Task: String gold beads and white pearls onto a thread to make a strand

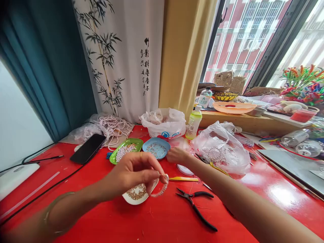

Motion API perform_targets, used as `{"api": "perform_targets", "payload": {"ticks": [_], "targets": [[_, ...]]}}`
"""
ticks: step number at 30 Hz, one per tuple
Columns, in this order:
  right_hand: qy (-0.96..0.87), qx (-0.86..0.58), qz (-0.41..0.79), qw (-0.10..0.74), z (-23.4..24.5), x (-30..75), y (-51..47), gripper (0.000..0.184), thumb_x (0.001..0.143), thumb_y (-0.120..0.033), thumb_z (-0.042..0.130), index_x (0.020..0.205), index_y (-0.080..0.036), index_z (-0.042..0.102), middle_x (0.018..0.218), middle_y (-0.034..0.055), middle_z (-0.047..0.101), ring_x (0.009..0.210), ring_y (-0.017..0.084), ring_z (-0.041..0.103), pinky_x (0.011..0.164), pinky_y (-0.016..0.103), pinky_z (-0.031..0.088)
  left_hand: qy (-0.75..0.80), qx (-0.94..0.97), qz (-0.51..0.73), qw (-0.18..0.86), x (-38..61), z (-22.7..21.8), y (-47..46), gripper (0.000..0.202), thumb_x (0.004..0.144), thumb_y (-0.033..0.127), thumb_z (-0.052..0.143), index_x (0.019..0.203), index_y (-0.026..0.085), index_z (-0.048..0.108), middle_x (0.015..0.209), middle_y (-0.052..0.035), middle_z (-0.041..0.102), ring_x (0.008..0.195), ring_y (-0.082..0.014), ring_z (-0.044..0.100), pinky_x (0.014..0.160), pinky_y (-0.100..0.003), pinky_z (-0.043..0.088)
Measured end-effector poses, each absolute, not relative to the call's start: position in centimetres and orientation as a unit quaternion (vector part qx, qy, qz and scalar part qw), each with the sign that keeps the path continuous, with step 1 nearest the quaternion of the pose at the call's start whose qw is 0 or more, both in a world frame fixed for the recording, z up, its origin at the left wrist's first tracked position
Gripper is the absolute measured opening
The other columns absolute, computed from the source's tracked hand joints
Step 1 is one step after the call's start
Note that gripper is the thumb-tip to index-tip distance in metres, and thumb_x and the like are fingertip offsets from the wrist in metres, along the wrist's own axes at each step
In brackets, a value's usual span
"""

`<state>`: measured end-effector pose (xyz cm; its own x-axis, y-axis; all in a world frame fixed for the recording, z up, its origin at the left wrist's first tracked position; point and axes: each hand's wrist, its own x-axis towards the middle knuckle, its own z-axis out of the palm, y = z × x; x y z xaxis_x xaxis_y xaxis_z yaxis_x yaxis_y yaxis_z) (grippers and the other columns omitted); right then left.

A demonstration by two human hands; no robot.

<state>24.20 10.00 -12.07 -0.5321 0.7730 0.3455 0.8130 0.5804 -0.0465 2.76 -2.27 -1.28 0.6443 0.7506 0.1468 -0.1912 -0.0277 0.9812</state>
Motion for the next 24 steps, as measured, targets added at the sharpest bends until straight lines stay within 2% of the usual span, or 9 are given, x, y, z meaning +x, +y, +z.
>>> {"api": "perform_targets", "payload": {"ticks": [4,7,10,13,16,19,24], "targets": [[-0.887,-0.46,-0.009,0.036,-11.0,23.1,9.6,0.027,0.085,-0.027,0.05,0.108,-0.014,0.052,0.108,0.0082,0.055,0.089,0.018,0.057,0.074,0.037,0.048,0.22,0.624,0.308,0.683,3.3,-3.5,-3.0,0.016,0.072,0.027,0.06,0.073,0.011,0.058,0.075,-0.0067,0.064,0.051,-0.0067,0.052,0.051,-0.02,0.043],[-0.874,-0.485,0.02,0.034,-10.2,22.6,8.2,0.025,0.085,-0.028,0.049,0.106,-0.014,0.052,0.104,0.0066,0.056,0.085,0.017,0.057,0.072,0.036,0.048,0.247,0.649,0.291,0.658,3.0,-5.5,-2.9,0.02,0.071,0.03,0.059,0.075,0.011,0.059,0.076,-0.006,0.064,0.05,-0.0064,0.05,0.052,-0.021,0.042],[-0.849,-0.513,0.066,0.107,-9.8,22.8,5.9,0.013,0.082,-0.022,0.05,0.084,-0.011,0.058,0.079,0.0048,0.061,0.073,0.017,0.058,0.065,0.033,0.047,0.317,0.664,0.313,0.601,2.6,-7.4,-2.3,0.019,0.069,0.029,0.06,0.071,0.011,0.06,0.06,-0.001,0.057,0.051,-0.0084,0.051,0.049,-0.02,0.039],[-0.811,-0.522,0.149,0.22,-9.7,22.8,3.6,0.01,0.077,-0.019,0.047,0.07,-0.014,0.053,0.062,0.003,0.058,0.062,0.016,0.057,0.058,0.029,0.044,0.366,0.636,0.356,0.579,2.5,-8.8,-1.6,0.016,0.07,0.026,0.056,0.071,0.011,0.058,0.057,0.0001,0.055,0.052,-0.0086,0.05,0.05,-0.019,0.04],[-0.759,-0.503,0.254,0.325,-9.7,21.9,1.7,0.015,0.08,-0.028,0.039,0.075,-0.017,0.048,0.066,0.0017,0.056,0.059,0.013,0.056,0.056,0.026,0.044,0.384,0.626,0.383,0.56,2.4,-9.8,-1.1,0.016,0.074,0.026,0.047,0.074,0.012,0.054,0.067,-0.0026,0.058,0.052,-0.0082,0.05,0.049,-0.019,0.041],[-0.707,-0.471,0.347,0.398,-9.8,20.0,0.1,0.023,0.08,-0.04,0.04,0.077,-0.018,0.046,0.067,0.0002,0.052,0.057,0.011,0.052,0.052,0.023,0.042,0.4,0.636,0.421,0.508,2.1,-10.4,-0.8,0.015,0.073,0.026,0.05,0.073,0.012,0.053,0.067,-0.002,0.057,0.054,-0.0085,0.05,0.051,-0.02,0.04],[-0.654,-0.409,0.473,0.425,-10.3,17.1,-2.2,0.03,0.073,-0.047,0.054,0.073,-0.017,0.049,0.065,-0.0009,0.051,0.058,0.01,0.05,0.05,0.021,0.038,0.398,0.674,0.457,0.423,1.3,-10.8,-1.0,0.013,0.068,0.026,0.059,0.066,0.013,0.057,0.067,-0.0021,0.059,0.064,-0.0131,0.054,0.061,-0.024,0.042]]}}
